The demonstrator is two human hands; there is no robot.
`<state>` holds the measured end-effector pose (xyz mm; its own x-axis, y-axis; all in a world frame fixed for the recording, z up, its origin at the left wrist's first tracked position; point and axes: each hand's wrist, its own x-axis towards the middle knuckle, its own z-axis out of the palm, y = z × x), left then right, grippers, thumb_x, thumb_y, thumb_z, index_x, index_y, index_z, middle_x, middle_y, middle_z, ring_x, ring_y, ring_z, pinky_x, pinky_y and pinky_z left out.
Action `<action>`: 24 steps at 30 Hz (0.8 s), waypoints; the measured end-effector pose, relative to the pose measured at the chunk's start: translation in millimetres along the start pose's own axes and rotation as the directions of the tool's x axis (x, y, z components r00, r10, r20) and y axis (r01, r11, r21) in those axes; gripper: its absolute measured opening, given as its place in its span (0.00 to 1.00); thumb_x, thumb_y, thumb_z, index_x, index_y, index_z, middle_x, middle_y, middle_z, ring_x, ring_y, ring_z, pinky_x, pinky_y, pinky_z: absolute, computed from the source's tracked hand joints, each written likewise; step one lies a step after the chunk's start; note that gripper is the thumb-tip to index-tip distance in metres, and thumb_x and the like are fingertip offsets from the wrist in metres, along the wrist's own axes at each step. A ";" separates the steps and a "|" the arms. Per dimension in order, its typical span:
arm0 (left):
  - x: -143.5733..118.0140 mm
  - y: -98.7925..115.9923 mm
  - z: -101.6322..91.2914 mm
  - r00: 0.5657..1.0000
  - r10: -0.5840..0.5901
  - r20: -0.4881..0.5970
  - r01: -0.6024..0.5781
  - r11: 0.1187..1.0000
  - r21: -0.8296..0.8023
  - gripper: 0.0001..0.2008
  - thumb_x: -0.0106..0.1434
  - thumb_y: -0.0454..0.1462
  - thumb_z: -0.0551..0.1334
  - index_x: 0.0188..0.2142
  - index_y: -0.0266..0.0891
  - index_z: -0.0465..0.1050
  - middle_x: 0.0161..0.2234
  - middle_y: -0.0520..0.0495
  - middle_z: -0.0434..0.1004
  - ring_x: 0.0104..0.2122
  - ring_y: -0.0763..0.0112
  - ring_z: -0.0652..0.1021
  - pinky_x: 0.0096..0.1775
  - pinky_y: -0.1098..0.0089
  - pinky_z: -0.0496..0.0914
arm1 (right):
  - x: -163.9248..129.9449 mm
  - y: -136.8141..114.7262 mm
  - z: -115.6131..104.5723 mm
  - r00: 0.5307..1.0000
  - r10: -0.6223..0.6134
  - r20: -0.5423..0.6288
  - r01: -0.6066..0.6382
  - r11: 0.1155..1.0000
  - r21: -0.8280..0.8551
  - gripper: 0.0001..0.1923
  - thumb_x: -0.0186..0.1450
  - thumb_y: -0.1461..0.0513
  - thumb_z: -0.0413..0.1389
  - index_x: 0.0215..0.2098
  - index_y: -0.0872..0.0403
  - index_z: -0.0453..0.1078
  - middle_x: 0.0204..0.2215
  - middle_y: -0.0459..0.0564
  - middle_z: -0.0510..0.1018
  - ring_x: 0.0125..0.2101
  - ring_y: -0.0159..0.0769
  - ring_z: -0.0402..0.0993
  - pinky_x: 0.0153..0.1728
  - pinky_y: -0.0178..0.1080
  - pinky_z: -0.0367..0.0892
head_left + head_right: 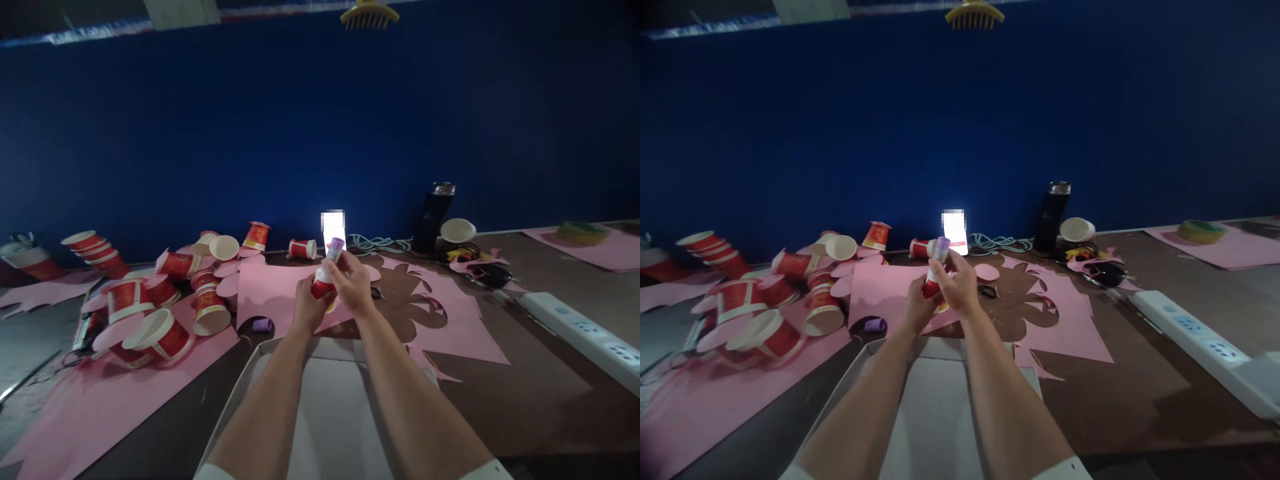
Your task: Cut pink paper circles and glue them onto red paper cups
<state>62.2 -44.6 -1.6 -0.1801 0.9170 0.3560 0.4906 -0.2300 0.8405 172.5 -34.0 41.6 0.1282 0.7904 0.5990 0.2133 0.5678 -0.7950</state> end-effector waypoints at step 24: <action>1.7 5.7 -5.6 0.959 -0.278 -0.051 0.242 0.902 -0.357 0.22 0.49 0.47 0.67 0.39 0.35 0.71 0.34 0.44 0.76 0.31 0.67 0.76 0.33 0.69 0.70 | 24.6 65.0 -34.6 0.414 0.830 -0.373 -0.392 0.532 0.750 0.11 0.61 0.54 0.53 0.28 0.53 0.61 0.17 0.38 0.67 0.14 0.23 0.64 0.12 0.25 0.58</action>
<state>59.9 -46.2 6.1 -0.3527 0.9268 0.1291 0.0942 -0.1021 0.9903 223.0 14.4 8.0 0.5915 0.7129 -0.3767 -0.6631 0.1644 -0.7302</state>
